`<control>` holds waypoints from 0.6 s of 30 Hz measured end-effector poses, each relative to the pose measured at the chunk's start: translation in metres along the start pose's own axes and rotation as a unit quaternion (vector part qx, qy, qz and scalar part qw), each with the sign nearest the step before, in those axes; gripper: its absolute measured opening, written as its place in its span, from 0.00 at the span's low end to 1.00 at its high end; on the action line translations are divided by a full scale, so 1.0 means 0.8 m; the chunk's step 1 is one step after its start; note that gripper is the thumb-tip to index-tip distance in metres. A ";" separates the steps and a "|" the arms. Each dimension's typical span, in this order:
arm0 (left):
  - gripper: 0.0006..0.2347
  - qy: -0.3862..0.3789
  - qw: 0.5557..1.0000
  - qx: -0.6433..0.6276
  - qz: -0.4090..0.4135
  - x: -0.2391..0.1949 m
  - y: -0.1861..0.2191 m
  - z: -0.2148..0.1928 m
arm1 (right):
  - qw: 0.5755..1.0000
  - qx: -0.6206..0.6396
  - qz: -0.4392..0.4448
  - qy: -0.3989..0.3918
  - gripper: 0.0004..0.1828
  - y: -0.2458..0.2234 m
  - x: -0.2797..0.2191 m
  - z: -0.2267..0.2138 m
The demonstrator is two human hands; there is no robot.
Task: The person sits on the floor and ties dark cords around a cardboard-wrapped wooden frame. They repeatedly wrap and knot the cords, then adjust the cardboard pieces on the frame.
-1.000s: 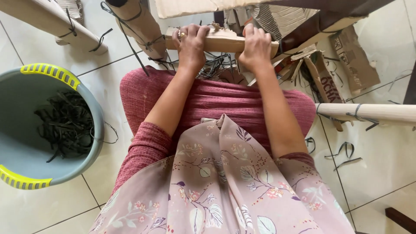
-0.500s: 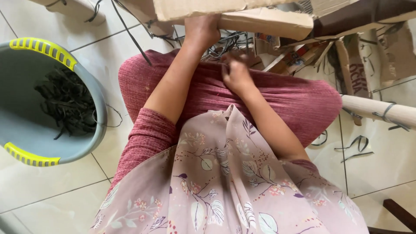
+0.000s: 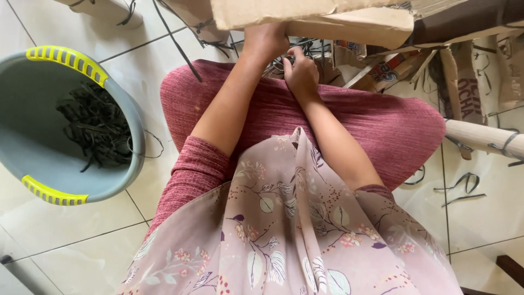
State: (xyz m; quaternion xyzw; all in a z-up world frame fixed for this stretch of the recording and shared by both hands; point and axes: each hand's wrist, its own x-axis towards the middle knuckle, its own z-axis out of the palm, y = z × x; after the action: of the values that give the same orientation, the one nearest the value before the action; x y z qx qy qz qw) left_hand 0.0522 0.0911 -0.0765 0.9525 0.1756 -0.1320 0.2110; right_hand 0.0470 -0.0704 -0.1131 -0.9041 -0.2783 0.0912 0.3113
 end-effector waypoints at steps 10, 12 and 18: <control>0.15 0.191 0.964 0.085 0.167 -0.020 -0.008 -0.034 | 0.980 -0.033 0.173 -0.094 0.18 -0.005 0.052 0.056; 0.35 0.182 0.955 0.086 0.216 -0.027 -0.009 -0.045 | 0.990 -0.015 0.127 -0.063 0.19 0.012 0.040 0.059; 0.43 0.193 0.951 0.007 0.243 -0.046 0.001 -0.083 | 0.991 -0.014 0.099 -0.086 0.11 -0.005 -0.015 -0.018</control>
State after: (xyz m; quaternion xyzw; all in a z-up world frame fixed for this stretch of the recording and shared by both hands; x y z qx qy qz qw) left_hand 0.0313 0.1099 -0.0061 0.9752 -0.0244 0.1080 0.1917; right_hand 0.0402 -0.0821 -0.0995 -0.9202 -0.2141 0.1950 0.2634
